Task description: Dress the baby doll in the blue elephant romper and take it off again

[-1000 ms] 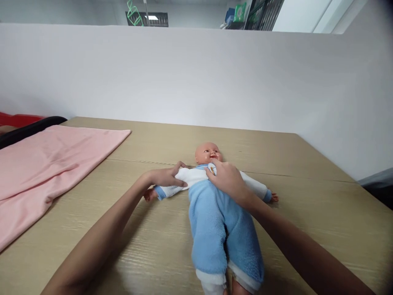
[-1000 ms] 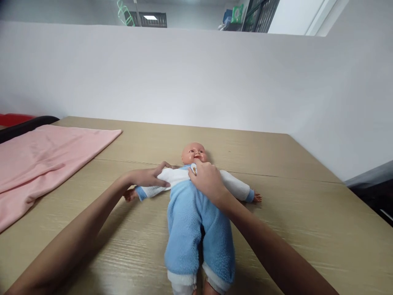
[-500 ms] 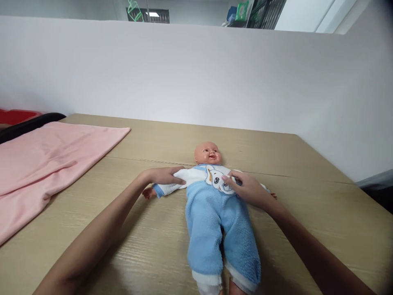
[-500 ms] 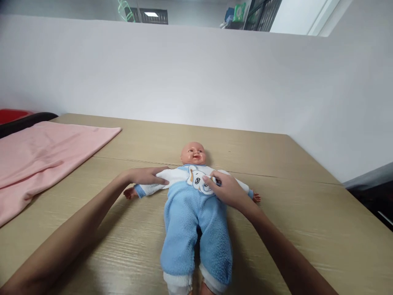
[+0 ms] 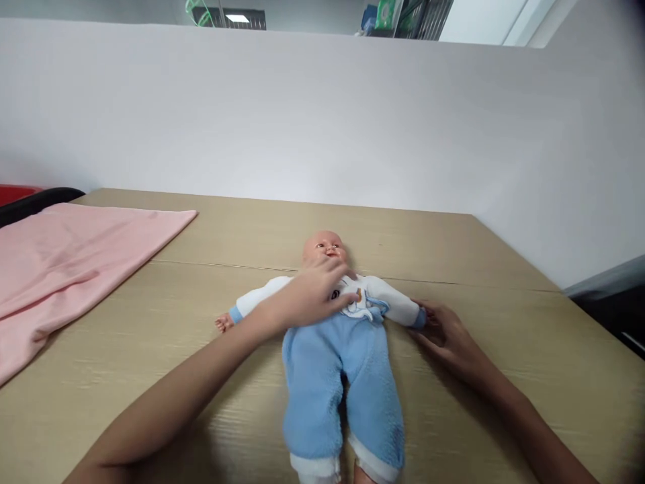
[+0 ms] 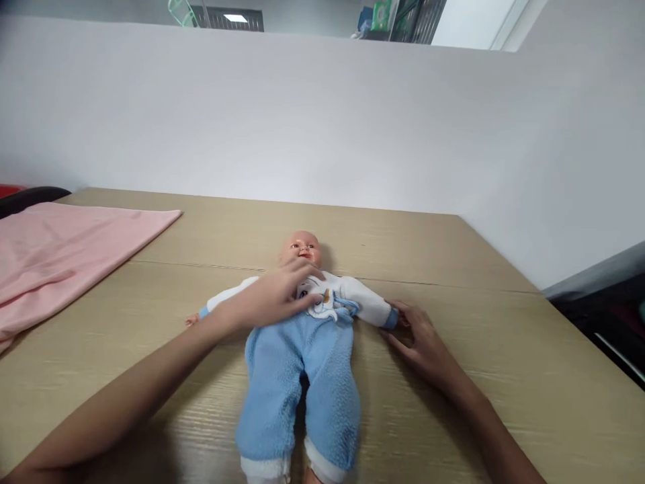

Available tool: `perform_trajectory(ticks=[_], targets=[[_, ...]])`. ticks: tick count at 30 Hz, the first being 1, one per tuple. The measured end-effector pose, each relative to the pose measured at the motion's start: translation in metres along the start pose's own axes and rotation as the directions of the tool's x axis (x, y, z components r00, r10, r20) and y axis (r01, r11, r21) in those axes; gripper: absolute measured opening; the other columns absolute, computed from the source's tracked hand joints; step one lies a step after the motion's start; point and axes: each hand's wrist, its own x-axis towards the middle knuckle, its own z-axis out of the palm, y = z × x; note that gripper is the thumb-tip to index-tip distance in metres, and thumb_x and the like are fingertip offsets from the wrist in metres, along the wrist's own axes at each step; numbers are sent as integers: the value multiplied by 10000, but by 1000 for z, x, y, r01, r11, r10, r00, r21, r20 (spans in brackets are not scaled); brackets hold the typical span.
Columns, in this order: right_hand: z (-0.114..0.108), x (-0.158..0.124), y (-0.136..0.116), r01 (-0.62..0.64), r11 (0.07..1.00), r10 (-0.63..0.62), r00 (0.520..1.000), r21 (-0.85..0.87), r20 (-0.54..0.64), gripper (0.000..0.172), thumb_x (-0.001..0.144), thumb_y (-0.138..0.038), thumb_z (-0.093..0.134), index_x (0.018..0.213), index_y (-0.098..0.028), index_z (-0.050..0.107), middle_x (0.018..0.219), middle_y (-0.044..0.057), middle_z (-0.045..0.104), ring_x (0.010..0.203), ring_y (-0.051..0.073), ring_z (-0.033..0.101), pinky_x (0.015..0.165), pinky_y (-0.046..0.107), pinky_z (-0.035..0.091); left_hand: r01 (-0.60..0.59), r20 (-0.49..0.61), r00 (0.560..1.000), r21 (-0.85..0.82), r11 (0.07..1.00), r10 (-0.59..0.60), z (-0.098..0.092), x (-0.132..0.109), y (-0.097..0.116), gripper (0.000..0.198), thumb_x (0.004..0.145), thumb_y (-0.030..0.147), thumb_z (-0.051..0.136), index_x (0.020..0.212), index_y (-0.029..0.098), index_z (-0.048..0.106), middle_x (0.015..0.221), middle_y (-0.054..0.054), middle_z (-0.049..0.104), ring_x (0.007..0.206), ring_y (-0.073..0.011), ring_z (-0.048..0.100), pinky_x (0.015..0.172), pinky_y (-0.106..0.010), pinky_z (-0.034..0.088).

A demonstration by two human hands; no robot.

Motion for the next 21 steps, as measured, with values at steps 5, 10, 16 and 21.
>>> perform_trajectory(ticks=[5,10,16,21], targets=[[5,-6,-3,-159,953,171,985,259,-26,438,908,-481,808,1280,-270,710,1178,125,783,1018,315,767,899,459,657,-115,182,980,217,969,76,53,50,14,302,1077,447,644,1089,165,751,1094,-136,793,1089,-338,675,937,-447,503],[-3,5,-13,-182,846,275,954,502,-117,559,730,-510,965,1157,-245,720,984,67,786,838,239,758,744,352,666,-188,137,974,67,980,178,54,49,8,227,1109,390,605,1181,193,691,1109,-99,800,1040,-281,730,879,-370,498],[-6,61,-49,-91,776,260,948,624,-185,577,636,-528,1017,1012,-249,679,815,-3,726,689,185,704,636,315,641,-261,75,961,-57,964,265,50,42,4,210,1119,348,559,1256,221,655,1137,-79,795,1009,-255,749,834,-342,492],[21,80,-90,6,841,92,984,542,-153,466,721,-454,950,1013,-256,646,824,0,749,717,196,715,678,315,616,-421,-21,907,-19,907,421,51,39,-1,348,1158,428,449,1235,223,719,1145,-122,782,1044,-272,719,942,-397,488]])
